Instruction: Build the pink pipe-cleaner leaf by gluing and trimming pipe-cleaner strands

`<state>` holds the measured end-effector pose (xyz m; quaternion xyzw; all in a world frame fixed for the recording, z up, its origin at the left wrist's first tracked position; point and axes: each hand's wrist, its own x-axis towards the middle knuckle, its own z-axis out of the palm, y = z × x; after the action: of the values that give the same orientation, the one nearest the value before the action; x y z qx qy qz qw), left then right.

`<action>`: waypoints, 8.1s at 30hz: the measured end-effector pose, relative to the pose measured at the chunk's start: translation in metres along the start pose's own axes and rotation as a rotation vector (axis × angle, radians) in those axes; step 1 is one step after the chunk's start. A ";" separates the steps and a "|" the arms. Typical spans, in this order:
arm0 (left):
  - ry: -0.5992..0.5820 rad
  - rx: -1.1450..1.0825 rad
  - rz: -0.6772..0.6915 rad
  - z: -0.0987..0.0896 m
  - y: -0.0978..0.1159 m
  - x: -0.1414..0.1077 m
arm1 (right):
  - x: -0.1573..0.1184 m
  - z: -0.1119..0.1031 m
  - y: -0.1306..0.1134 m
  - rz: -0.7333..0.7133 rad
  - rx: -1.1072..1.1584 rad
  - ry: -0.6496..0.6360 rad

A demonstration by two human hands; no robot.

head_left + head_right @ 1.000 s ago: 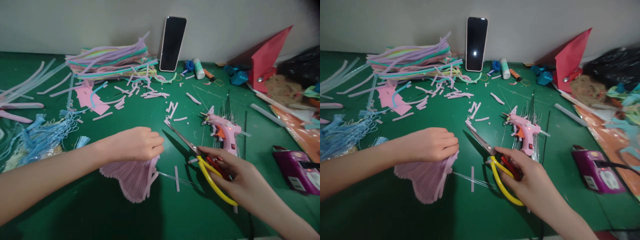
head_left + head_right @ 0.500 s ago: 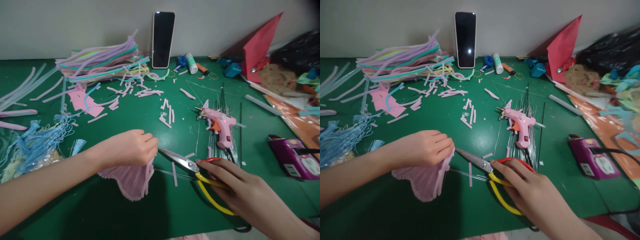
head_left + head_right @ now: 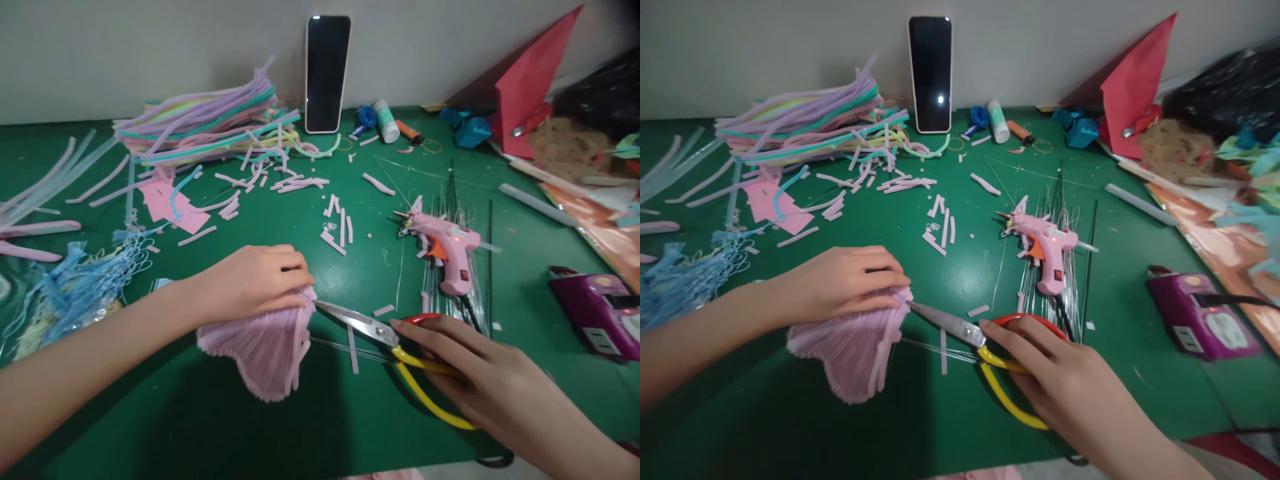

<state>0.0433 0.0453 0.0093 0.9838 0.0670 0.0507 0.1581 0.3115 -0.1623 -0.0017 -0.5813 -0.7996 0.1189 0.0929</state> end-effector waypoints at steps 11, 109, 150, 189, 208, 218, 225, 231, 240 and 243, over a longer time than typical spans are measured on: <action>-0.096 0.154 0.095 0.005 0.001 0.011 | 0.006 0.002 -0.003 -0.030 -0.012 -0.001; 0.296 -0.111 -0.393 0.061 0.070 -0.054 | 0.047 0.007 -0.006 -0.098 -0.427 -0.018; -0.193 -1.712 -0.520 -0.005 -0.015 -0.016 | 0.070 -0.023 0.004 -0.269 -0.583 0.254; -0.124 -1.838 -0.504 0.005 -0.024 -0.016 | 0.106 -0.044 0.006 -0.589 -0.781 0.277; -0.217 -1.270 -0.484 -0.026 -0.014 -0.019 | 0.128 -0.043 -0.016 0.078 -0.362 -0.339; -0.098 -0.990 -0.542 -0.030 -0.005 -0.016 | 0.140 -0.018 -0.054 0.093 0.895 -0.438; 0.125 -0.790 -0.554 -0.053 0.000 -0.020 | 0.130 -0.006 -0.049 0.104 0.733 -0.193; 0.793 -0.655 -0.898 -0.055 0.001 -0.044 | 0.115 0.001 -0.042 0.350 0.903 0.181; 0.585 -1.630 -0.828 -0.004 0.034 -0.046 | 0.111 0.005 -0.054 0.361 1.065 0.170; 0.599 -1.657 -0.847 -0.003 0.036 -0.042 | 0.112 0.009 -0.052 0.408 1.099 0.145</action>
<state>0.0055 0.0064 0.0200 0.4022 0.3954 0.2686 0.7809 0.2270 -0.0716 0.0066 -0.5968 -0.4843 0.4910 0.4101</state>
